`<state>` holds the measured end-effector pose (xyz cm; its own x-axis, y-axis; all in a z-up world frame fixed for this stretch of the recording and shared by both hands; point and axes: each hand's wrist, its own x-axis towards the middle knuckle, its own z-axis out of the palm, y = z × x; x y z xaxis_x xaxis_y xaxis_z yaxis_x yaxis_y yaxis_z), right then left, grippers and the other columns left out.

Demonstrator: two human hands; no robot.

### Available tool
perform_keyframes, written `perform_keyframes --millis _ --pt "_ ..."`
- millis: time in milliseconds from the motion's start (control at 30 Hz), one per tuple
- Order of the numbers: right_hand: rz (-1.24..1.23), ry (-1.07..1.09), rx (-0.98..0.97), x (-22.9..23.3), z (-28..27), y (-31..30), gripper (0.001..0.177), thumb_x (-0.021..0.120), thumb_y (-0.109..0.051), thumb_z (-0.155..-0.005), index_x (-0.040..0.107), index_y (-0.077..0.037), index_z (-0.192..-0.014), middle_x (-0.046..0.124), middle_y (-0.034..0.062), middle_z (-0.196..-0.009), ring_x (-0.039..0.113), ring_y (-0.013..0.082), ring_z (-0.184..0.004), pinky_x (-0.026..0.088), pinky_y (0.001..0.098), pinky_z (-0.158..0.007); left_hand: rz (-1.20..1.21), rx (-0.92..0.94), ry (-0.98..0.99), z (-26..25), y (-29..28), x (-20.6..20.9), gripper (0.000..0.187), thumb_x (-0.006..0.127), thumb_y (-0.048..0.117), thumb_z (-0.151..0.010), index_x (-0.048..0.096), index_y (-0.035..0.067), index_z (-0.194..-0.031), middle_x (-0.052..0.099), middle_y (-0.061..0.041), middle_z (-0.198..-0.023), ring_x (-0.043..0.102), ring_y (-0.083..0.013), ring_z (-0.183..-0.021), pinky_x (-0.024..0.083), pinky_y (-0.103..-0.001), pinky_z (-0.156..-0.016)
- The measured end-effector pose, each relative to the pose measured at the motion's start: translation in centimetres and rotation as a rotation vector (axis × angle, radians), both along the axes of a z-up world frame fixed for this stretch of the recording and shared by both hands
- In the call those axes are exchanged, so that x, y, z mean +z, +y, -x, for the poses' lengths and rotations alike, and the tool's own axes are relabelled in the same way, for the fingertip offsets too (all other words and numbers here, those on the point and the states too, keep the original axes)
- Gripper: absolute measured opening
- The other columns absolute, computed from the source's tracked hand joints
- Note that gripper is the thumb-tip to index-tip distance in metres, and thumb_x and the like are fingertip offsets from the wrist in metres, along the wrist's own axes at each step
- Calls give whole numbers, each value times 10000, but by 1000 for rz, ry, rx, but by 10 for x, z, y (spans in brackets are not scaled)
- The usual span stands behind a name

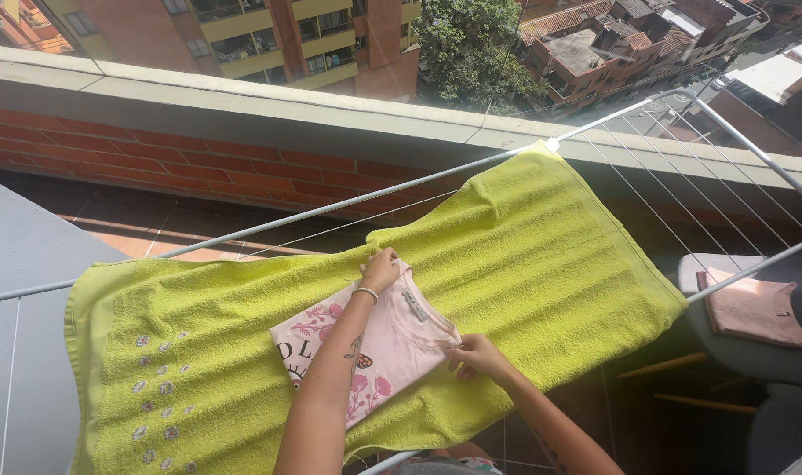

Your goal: The person folds two shirts one by one on a towel-covered drying rack using a plastic board as a folding guide, then places them on a chair.

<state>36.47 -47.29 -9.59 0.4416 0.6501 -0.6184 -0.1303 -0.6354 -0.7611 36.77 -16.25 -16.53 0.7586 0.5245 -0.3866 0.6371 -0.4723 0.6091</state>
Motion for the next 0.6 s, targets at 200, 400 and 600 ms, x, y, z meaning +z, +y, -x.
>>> perform_keyframes --millis 200,400,600 --pt "177 -144 251 14 -63 -3 223 650 -131 -985 805 -26 -1107 831 106 -783 759 165 -595 606 259 -541 -286 -48 -278 44 -24 11 377 470 275 -1010 597 224 -1361 546 4 -1442 493 -227 -1340 332 -526 -1078" --pt "-193 -250 52 -2 -92 25 286 712 -79 -922 771 13 -1187 821 241 -963 791 291 -855 662 403 -779 -524 204 -269 202 -64 28 345 482 262 -1060 556 261 -1397 501 7 -1379 442 -223 -1365 382 -560 -1068" --pt "-86 -119 208 -21 -80 79 246 678 -46 -957 776 32 -1169 854 175 -1000 827 231 -838 709 345 -802 -655 720 -308 302 -74 -46 438 443 357 -1080 535 113 -1432 512 -147 -1533 445 -319 -1434 374 -539 -1155"
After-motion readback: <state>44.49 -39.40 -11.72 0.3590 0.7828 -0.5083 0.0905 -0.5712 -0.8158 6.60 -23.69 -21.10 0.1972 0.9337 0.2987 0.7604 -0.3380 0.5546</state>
